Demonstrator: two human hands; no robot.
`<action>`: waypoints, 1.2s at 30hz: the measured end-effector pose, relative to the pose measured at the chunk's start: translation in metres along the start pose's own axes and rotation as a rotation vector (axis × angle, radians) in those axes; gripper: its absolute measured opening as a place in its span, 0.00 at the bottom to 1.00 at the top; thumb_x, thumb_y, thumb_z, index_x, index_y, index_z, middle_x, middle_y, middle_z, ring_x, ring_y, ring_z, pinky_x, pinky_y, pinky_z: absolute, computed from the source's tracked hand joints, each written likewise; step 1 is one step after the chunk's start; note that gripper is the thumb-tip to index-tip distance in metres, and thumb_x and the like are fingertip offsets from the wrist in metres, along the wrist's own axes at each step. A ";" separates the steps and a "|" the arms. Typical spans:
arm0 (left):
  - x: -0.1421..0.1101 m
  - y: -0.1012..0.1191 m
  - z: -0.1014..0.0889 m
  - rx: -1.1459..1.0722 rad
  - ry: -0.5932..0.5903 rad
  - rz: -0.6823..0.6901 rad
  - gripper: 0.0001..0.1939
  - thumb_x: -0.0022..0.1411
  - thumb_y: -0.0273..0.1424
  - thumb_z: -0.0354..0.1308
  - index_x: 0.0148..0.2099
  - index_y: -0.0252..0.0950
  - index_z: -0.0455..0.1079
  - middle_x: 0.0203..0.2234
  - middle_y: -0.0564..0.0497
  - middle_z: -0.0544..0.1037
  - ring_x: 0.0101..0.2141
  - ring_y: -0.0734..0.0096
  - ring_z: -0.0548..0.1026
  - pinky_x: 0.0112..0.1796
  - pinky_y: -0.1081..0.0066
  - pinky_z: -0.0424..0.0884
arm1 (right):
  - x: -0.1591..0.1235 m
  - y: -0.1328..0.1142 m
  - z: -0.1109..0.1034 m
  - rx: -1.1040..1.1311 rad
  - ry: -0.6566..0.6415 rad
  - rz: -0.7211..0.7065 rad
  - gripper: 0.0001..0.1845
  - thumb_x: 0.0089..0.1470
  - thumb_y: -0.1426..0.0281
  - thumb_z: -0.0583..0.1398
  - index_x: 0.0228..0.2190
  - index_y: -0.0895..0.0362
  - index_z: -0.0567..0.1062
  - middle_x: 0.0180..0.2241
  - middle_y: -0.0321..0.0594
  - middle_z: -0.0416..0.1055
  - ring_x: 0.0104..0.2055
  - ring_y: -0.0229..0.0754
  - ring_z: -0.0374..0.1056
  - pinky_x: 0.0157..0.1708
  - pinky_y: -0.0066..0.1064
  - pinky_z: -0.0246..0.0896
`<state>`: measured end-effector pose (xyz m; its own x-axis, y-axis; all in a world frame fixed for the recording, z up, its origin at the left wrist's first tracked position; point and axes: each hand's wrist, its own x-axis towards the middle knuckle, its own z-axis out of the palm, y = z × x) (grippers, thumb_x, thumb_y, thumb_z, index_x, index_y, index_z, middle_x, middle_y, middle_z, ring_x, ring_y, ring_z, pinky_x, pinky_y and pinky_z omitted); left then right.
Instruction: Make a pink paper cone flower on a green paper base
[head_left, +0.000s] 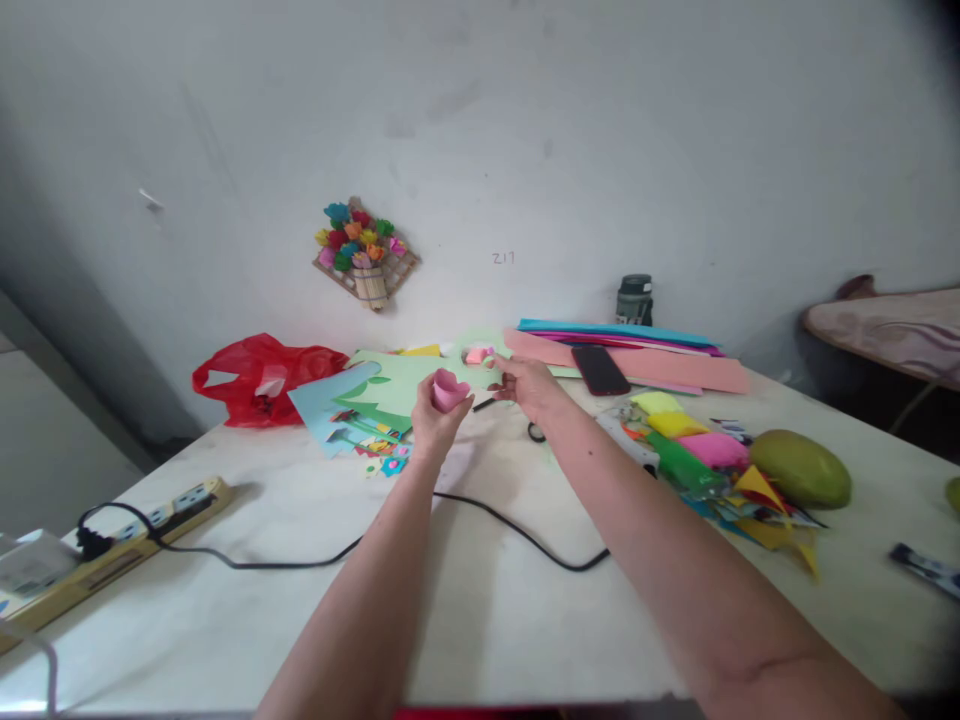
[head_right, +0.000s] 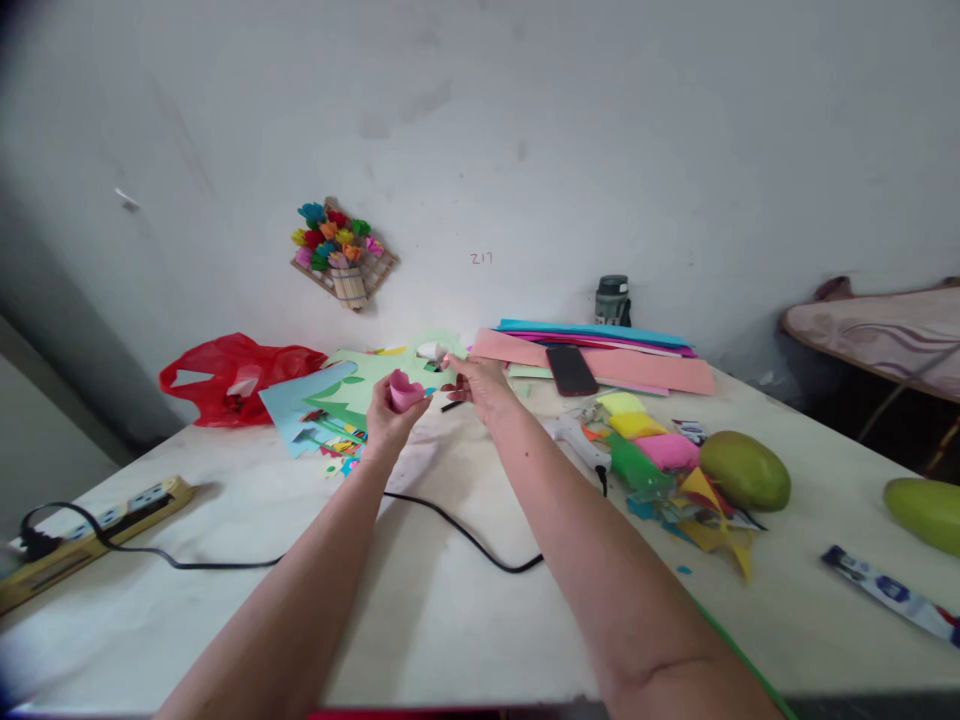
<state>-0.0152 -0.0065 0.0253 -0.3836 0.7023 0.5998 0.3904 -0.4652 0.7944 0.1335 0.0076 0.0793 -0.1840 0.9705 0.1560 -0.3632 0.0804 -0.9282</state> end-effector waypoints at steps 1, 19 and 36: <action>-0.001 0.000 0.000 0.006 -0.011 0.002 0.32 0.38 0.36 0.65 0.48 0.38 0.61 0.36 0.50 0.71 0.36 0.69 0.70 0.39 0.70 0.65 | -0.001 0.001 0.001 -0.008 -0.016 -0.007 0.11 0.41 0.63 0.61 0.24 0.59 0.71 0.21 0.36 0.67 0.20 0.32 0.63 0.17 0.23 0.60; -0.007 0.009 0.005 -0.044 -0.031 -0.009 0.27 0.37 0.32 0.64 0.43 0.36 0.63 0.33 0.52 0.72 0.34 0.68 0.71 0.36 0.71 0.66 | -0.005 0.010 0.015 -0.042 -0.063 -0.053 0.15 0.37 0.58 0.62 0.20 0.58 0.68 0.16 0.29 0.60 0.16 0.28 0.50 0.13 0.22 0.38; -0.005 0.004 0.005 -0.030 -0.036 0.095 0.31 0.39 0.34 0.65 0.47 0.36 0.61 0.40 0.48 0.71 0.40 0.66 0.70 0.41 0.68 0.65 | -0.004 0.009 0.008 -0.794 0.324 -0.679 0.17 0.53 0.58 0.51 0.33 0.54 0.75 0.38 0.40 0.73 0.42 0.42 0.66 0.39 0.29 0.59</action>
<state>-0.0078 -0.0091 0.0248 -0.3158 0.6725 0.6694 0.3982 -0.5464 0.7368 0.1240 0.0027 0.0727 0.1235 0.6730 0.7292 0.4155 0.6323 -0.6539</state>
